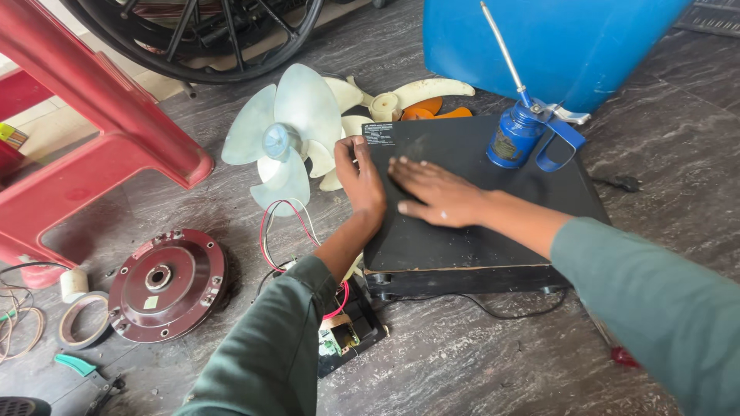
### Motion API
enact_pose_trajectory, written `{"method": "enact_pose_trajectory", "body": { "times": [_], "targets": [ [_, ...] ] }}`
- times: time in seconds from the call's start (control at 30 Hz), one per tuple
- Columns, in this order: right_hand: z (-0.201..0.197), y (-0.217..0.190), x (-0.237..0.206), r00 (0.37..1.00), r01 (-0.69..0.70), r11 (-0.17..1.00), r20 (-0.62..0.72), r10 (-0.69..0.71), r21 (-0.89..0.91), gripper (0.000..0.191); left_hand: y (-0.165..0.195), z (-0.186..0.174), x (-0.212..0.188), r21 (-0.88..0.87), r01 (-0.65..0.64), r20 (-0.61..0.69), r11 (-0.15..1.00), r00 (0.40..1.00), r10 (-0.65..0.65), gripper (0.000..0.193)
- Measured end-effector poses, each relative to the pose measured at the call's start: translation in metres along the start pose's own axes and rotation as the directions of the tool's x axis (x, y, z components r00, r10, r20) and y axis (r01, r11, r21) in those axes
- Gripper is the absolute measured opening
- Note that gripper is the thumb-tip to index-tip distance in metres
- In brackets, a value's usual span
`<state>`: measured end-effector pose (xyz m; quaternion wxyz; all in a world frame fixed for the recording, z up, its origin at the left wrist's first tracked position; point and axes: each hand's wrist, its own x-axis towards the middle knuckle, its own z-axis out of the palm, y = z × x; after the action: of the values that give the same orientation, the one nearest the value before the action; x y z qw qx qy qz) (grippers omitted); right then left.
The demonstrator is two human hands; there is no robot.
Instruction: The person cleans a black electronic device by brushing its surface, applying a liquid from a blue spray bottle, and wiping it with a brush. They rotate the device to clean different sides and continue brushing the front panel.
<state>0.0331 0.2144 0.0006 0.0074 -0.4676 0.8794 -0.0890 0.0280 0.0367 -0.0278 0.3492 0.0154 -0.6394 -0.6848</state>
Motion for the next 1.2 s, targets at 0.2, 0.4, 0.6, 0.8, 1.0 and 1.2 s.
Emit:
{"method": "enact_pose_trajectory", "body": {
  "times": [0.2, 0.4, 0.6, 0.8, 1.0, 1.2],
  "targets": [
    [-0.017, -0.046, -0.066, 0.93, 0.346, 0.937, 0.152, -0.335, -0.05, 0.079, -0.013, 0.006, 0.005, 0.331, -0.126, 0.173, 0.935, 0.982, 0.071, 0.036],
    [-0.033, -0.039, -0.116, 0.943, 0.293, 0.955, 0.175, -0.281, -0.041, 0.077, 0.001, 0.021, -0.019, 0.565, -0.618, 0.771, 0.548, 0.632, -0.082, 0.058],
    [-0.029, -0.013, -0.158, 0.999, 0.018, 0.986, -0.033, -0.024, -0.169, 0.076, 0.042, 0.014, -0.042, 0.397, -0.632, 0.898, 0.665, 0.418, -0.139, 0.046],
    [-0.025, -0.001, -0.194, 0.767, -0.517, 0.844, -0.362, 0.531, 0.142, 0.043, 0.069, 0.018, -0.064, 0.207, -0.479, 0.973, 0.853, 0.189, -0.131, 0.042],
    [0.012, 0.024, -0.253, 0.424, -0.771, 0.588, -0.494, 0.759, 0.242, 0.041, 0.069, 0.064, -0.096, 0.075, -0.484, 0.995, 0.872, 0.089, -0.036, 0.045],
    [0.063, 0.074, -0.323, 0.29, -0.948, 0.288, -0.009, 0.957, 0.133, 0.057, 0.077, 0.113, -0.131, -0.048, -0.486, 0.999, 0.873, -0.003, 0.053, 0.048]
  ]
}}
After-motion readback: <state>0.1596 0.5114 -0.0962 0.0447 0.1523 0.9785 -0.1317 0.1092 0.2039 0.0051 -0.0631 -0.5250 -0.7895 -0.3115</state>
